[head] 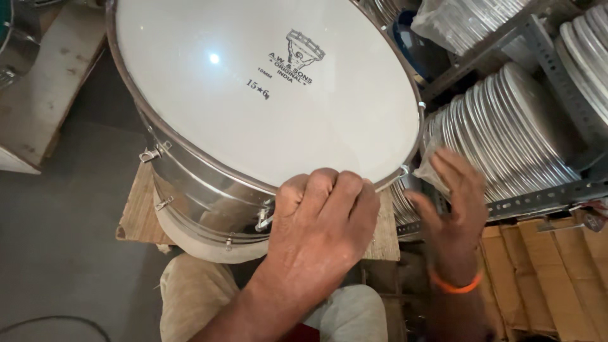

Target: The person repairs a drum by using pliers and a wrench to turn the hardware on the shell and then handles a small metal rod.

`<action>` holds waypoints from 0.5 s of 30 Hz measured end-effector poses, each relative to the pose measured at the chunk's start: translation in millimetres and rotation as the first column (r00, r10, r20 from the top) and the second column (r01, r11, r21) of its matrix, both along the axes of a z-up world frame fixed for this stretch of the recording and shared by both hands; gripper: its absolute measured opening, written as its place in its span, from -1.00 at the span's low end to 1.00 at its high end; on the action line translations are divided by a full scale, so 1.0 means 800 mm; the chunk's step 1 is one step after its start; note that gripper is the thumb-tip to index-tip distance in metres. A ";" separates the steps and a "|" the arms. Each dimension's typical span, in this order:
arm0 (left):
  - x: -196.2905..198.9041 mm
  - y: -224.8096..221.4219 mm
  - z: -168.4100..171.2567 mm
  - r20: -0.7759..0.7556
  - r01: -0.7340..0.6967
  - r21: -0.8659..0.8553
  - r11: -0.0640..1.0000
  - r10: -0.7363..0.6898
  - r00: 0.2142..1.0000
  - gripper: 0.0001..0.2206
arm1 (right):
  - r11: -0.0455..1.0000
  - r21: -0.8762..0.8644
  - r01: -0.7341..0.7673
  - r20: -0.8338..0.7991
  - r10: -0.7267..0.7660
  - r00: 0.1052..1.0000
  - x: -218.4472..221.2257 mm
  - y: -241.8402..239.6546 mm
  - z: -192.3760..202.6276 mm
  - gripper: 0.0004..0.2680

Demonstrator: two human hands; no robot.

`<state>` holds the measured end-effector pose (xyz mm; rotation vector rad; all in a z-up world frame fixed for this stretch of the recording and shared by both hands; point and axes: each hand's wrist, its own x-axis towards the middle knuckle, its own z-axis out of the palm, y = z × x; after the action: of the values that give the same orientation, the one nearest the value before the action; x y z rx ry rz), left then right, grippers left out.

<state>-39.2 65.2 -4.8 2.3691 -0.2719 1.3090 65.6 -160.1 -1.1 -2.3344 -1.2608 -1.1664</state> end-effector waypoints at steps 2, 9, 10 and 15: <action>0.003 -0.010 0.003 -0.043 0.009 -0.029 1.000 -0.010 0.999 -0.89 | 0.989 -0.148 -0.031 -0.087 0.018 0.996 0.011 0.011 0.042 -0.60; 0.046 -0.058 0.021 -0.045 -0.100 0.125 0.987 0.107 0.993 -0.84 | 0.953 -0.191 -0.234 -0.372 0.150 0.916 0.035 0.019 0.084 -0.80; 0.047 -0.059 0.022 -0.050 -0.093 0.126 0.988 0.100 0.994 -0.83 | 0.946 -0.213 -0.246 -0.349 0.161 0.923 0.037 0.019 0.089 -0.81; 0.051 -0.057 0.022 -0.071 -0.046 0.141 0.989 0.056 0.996 -0.90 | 0.910 -0.251 -0.331 -0.341 0.237 0.910 0.050 0.012 0.091 -0.83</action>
<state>1.6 19.6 12.9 2.5515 -0.2910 1.2583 105.4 -150.4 71.7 -2.3032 -1.6868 -0.5225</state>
